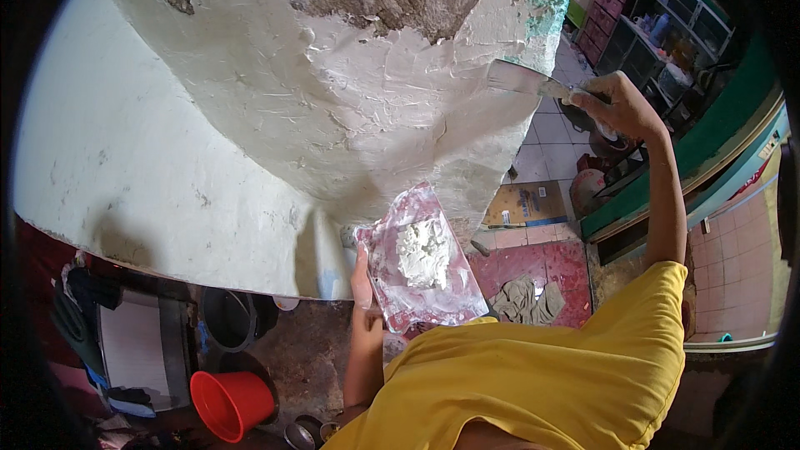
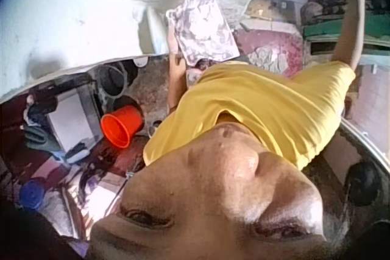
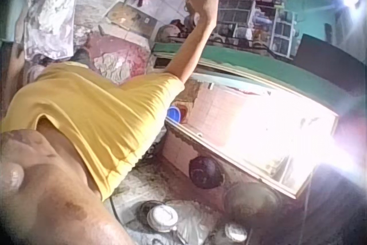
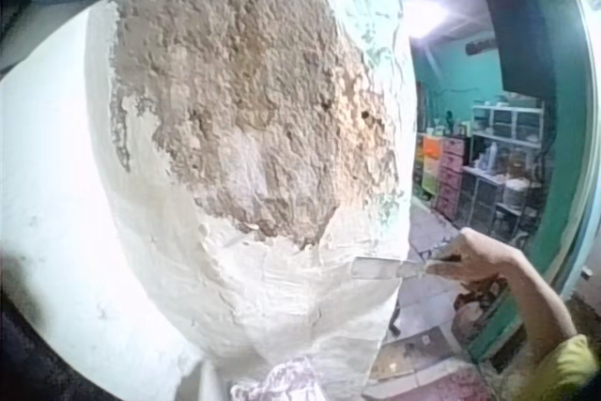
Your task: The person applies white plaster to a damaged indoor wall using a putty knife and a hawk, smoothing the material over the exposed surface.
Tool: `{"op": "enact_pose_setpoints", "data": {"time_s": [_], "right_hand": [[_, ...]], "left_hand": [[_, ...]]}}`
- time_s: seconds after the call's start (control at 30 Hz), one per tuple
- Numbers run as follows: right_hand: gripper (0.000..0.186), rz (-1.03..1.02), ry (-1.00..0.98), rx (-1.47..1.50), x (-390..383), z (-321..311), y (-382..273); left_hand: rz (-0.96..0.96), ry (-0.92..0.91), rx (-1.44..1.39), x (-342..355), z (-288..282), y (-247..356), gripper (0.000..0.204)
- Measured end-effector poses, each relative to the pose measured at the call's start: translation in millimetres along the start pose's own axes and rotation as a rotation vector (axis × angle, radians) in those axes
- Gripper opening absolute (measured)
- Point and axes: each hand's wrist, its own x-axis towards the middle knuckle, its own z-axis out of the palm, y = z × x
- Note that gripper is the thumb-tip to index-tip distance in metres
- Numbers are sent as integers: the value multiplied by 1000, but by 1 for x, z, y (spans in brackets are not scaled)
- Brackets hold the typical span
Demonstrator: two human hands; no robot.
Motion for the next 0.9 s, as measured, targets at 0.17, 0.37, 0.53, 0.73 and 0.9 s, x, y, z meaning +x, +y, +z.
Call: {"op": "enact_pose_setpoints", "data": {"time_s": [0.17, 0.37, 0.53, 0.73, 0.9], "right_hand": [[27, 52, 14, -95, 8, -13, -19], [27, 49, 42, -89, 2, -29, -2], [25, 140, 35, -117, -10, -42, 5], [25, 7, 35, -178, -36, -40, -29], [28, -153, 22, -219, -10, -7, -31]], "left_hand": [[-26, 7, -20, -1, 5, -1, 54], [2, 17, 59, 4, -5, -2, 55], [-8, 23, -12, 4, -2, -2, 53], [18, 12, 8, 2, -8, -3, 51], [23, 28, 76, 5, -12, 0, 51]]}}
